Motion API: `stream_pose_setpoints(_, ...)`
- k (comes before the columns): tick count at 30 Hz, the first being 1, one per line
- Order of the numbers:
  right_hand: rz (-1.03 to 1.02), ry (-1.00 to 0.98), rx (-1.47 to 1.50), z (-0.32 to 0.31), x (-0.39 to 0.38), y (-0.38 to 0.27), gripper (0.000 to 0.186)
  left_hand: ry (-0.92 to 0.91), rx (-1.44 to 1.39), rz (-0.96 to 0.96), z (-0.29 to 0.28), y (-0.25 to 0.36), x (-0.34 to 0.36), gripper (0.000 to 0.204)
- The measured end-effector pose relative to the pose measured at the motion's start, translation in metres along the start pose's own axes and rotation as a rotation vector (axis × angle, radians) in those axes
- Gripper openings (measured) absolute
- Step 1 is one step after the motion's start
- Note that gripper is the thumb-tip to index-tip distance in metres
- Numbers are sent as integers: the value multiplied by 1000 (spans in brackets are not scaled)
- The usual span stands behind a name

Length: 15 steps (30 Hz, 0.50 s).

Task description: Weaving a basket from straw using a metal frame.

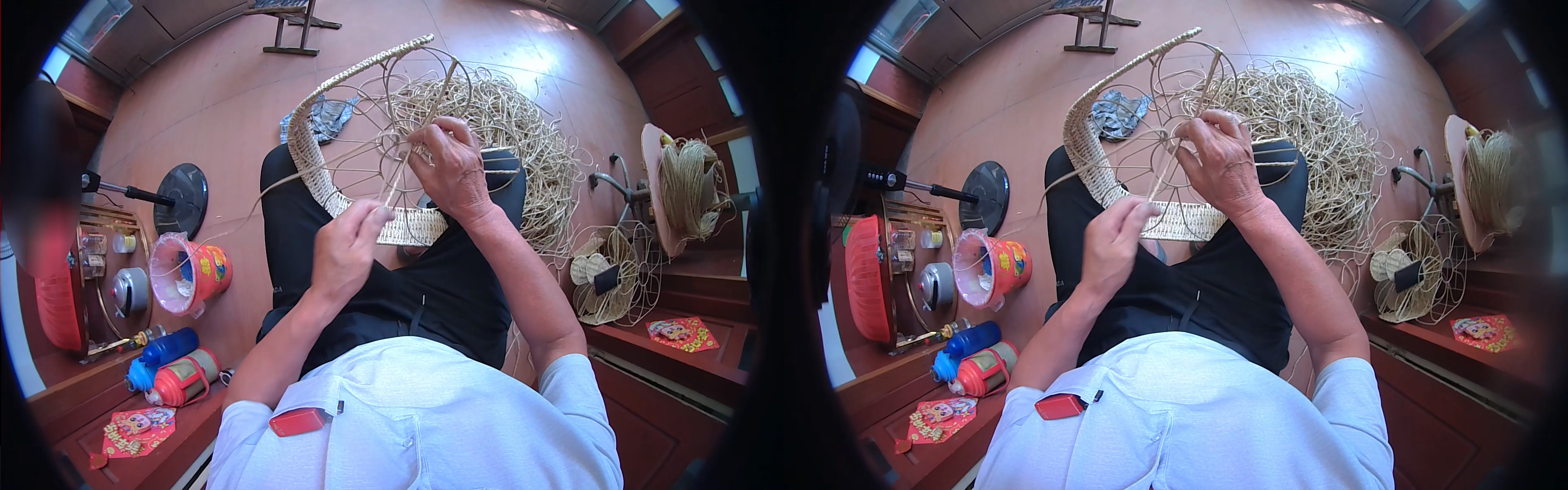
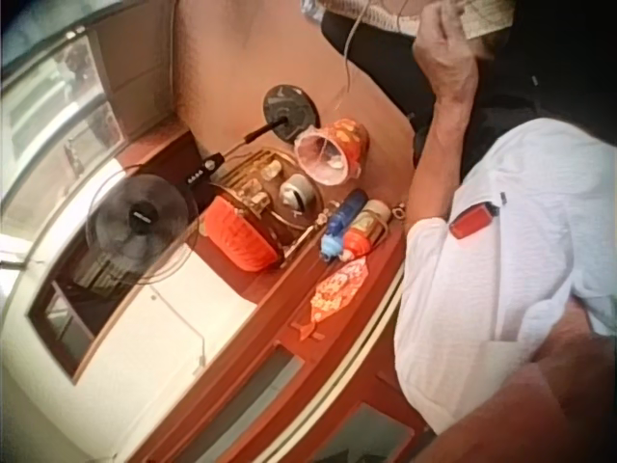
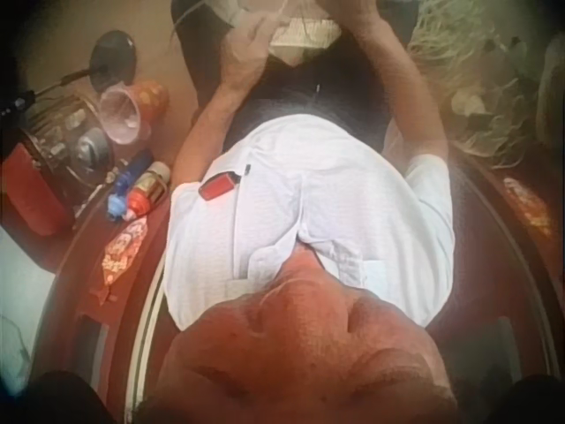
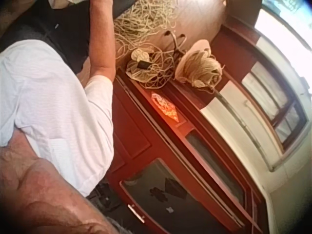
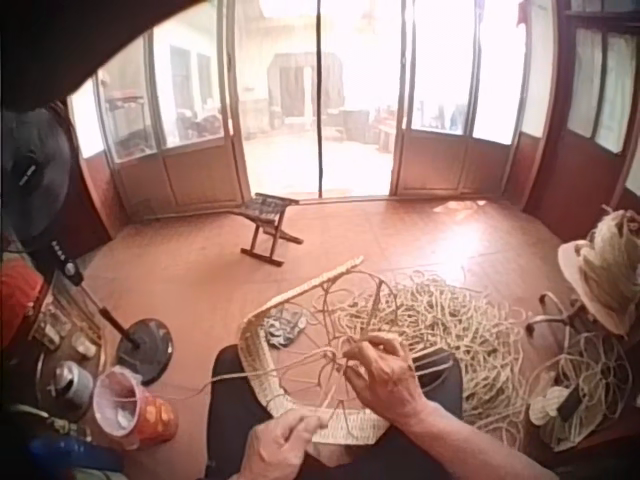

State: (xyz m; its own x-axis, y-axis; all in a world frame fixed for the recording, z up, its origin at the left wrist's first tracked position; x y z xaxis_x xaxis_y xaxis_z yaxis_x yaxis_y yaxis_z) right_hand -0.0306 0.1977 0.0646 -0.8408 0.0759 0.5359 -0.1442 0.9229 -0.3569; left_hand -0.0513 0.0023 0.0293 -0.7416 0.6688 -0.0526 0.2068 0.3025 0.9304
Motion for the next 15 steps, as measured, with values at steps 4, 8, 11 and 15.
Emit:
stream_pose_setpoints(4, -78, 97, -69, -10, -2, -3, 23, 233, -32, 125, -105, -8, -50, 27)
stream_pose_setpoints(8, -121, 162, -94, -16, -1, -3, 24, 611, 290, 52, -311, -24, -116, 26)
stream_pose_setpoints(11, -86, 117, -108, -8, 1, -2, 21, 866, 807, 34, -452, -10, -180, 32)
stream_pose_setpoints(15, -80, 151, -129, -7, 0, -1, 23, 1211, 969, -348, -606, 8, -257, 46)
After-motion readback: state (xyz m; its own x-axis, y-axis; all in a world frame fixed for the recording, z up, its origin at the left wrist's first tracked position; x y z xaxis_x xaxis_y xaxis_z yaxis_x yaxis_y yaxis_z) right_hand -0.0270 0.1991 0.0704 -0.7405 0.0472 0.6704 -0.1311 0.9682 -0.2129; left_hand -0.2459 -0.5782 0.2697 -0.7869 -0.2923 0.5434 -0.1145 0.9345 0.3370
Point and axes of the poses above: each hand's wrist, its own x-axis towards the middle knuckle, its own z-axis out of the palm, y = z × x, the point moved 10 cm from there along x, towards the middle knuckle, and after that the axes turned 8 degrees about -y, right-handed, at the moved point
